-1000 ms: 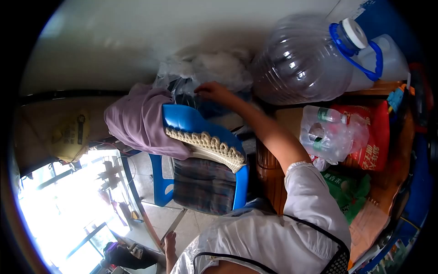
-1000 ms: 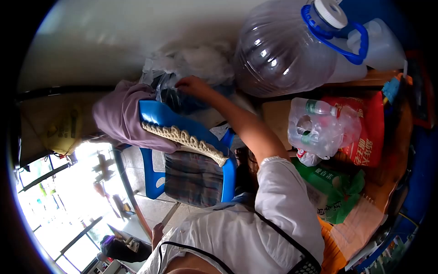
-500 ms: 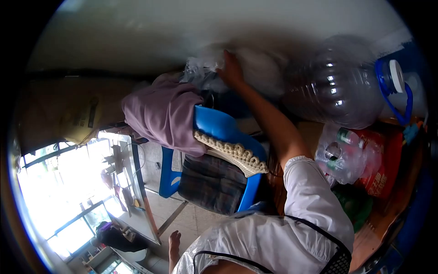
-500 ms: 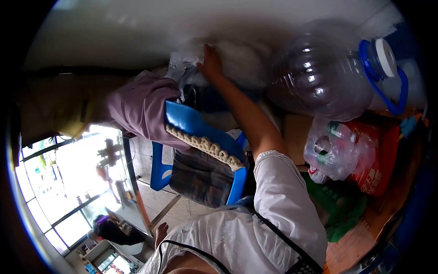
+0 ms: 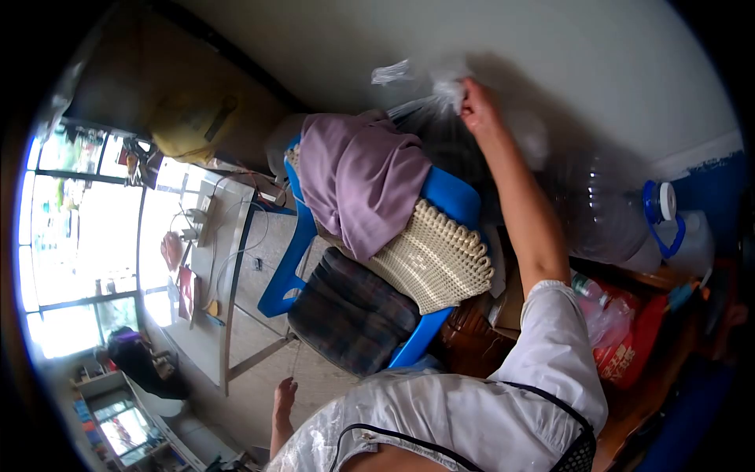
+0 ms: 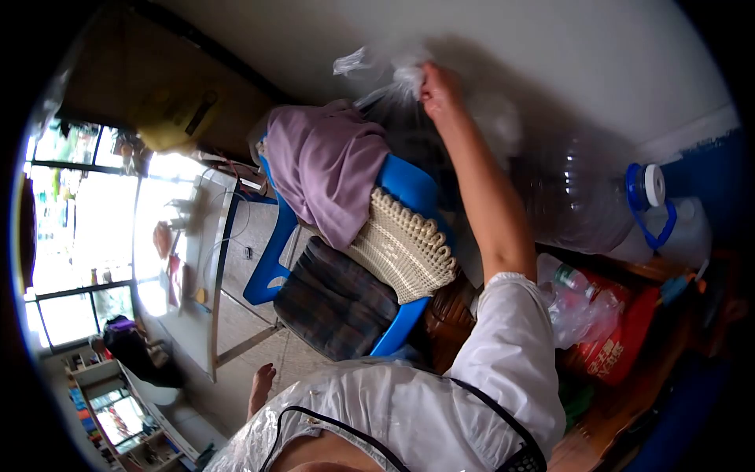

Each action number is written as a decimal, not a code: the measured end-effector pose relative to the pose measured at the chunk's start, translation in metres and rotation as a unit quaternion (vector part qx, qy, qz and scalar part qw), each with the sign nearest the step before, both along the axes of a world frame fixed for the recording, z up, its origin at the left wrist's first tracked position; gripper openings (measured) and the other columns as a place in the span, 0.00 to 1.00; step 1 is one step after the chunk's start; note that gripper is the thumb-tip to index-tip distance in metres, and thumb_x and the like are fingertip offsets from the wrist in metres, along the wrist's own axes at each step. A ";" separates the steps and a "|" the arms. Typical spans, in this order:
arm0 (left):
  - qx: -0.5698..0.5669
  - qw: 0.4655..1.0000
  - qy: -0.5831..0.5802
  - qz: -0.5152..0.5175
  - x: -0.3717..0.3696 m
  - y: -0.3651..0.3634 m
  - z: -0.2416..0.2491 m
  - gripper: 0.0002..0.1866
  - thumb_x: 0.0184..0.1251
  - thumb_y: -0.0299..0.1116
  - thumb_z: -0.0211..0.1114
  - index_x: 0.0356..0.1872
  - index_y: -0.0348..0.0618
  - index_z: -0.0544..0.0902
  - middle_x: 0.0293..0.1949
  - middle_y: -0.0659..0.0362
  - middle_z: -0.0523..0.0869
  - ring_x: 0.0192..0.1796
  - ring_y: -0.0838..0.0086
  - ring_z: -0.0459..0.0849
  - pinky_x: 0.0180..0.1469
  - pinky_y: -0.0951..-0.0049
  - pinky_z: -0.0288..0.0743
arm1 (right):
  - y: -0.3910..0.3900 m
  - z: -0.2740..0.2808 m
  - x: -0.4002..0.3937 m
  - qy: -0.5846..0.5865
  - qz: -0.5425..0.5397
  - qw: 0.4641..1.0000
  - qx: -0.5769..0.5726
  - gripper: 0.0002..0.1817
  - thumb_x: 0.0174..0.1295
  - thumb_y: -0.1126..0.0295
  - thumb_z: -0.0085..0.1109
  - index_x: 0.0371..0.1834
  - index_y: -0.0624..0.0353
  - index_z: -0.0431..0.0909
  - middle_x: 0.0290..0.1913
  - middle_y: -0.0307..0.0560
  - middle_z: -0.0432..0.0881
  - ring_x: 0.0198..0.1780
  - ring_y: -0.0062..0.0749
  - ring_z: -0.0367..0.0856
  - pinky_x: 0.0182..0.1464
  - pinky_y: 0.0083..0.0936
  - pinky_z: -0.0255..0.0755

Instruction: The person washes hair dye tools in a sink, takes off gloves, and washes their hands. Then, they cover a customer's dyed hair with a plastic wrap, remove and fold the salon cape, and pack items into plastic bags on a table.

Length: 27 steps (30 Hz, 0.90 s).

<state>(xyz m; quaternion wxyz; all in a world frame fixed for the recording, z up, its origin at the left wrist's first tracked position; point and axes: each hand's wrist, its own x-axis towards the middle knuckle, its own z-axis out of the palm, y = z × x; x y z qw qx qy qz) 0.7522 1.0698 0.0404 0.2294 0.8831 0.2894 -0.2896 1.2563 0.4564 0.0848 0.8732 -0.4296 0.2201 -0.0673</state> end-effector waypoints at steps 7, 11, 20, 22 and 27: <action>-0.022 0.999 -0.044 0.005 -0.053 0.048 -0.068 0.19 0.56 0.38 0.60 0.47 0.40 0.75 0.42 0.47 0.80 0.46 0.61 0.79 0.47 0.68 0.71 | -0.005 0.184 -0.033 -0.201 0.083 0.976 0.029 0.05 0.52 0.72 0.54 0.21 0.55 0.72 0.21 0.38 0.71 0.22 0.28 0.68 0.27 0.26 0.64; -0.036 0.998 -0.032 0.032 -0.035 0.011 -0.024 0.21 0.56 0.37 0.60 0.50 0.40 0.74 0.49 0.50 0.77 0.52 0.62 0.75 0.52 0.68 0.68 | -0.142 0.126 0.045 -0.257 0.016 0.960 -0.106 0.22 0.47 0.75 0.53 0.49 0.64 0.68 0.47 0.48 0.73 0.49 0.35 0.71 0.51 0.36 0.67; -0.069 0.970 -0.076 0.219 -0.139 0.036 -0.039 0.21 0.53 0.38 0.60 0.48 0.40 0.75 0.44 0.49 0.80 0.48 0.62 0.78 0.49 0.69 0.70 | -0.157 0.197 0.018 -0.073 -0.170 0.490 -0.852 0.20 0.44 0.58 0.58 0.41 0.54 0.76 0.38 0.52 0.80 0.40 0.47 0.78 0.41 0.38 0.71; -0.070 0.964 -0.060 0.249 -0.171 0.041 -0.043 0.21 0.52 0.37 0.59 0.47 0.37 0.75 0.42 0.48 0.80 0.45 0.65 0.79 0.47 0.70 0.71 | -0.112 0.227 0.015 -0.083 -0.185 0.474 -0.857 0.19 0.44 0.59 0.59 0.40 0.54 0.76 0.38 0.51 0.80 0.40 0.47 0.78 0.41 0.37 0.71; -0.120 0.895 0.050 0.427 -0.220 0.048 -0.048 0.20 0.57 0.31 0.58 0.52 0.40 0.73 0.46 0.51 0.78 0.49 0.65 0.76 0.49 0.69 0.69 | -0.018 0.336 -0.034 0.018 -0.278 0.311 -0.909 0.17 0.44 0.61 0.59 0.39 0.53 0.76 0.38 0.51 0.80 0.40 0.46 0.78 0.42 0.35 0.72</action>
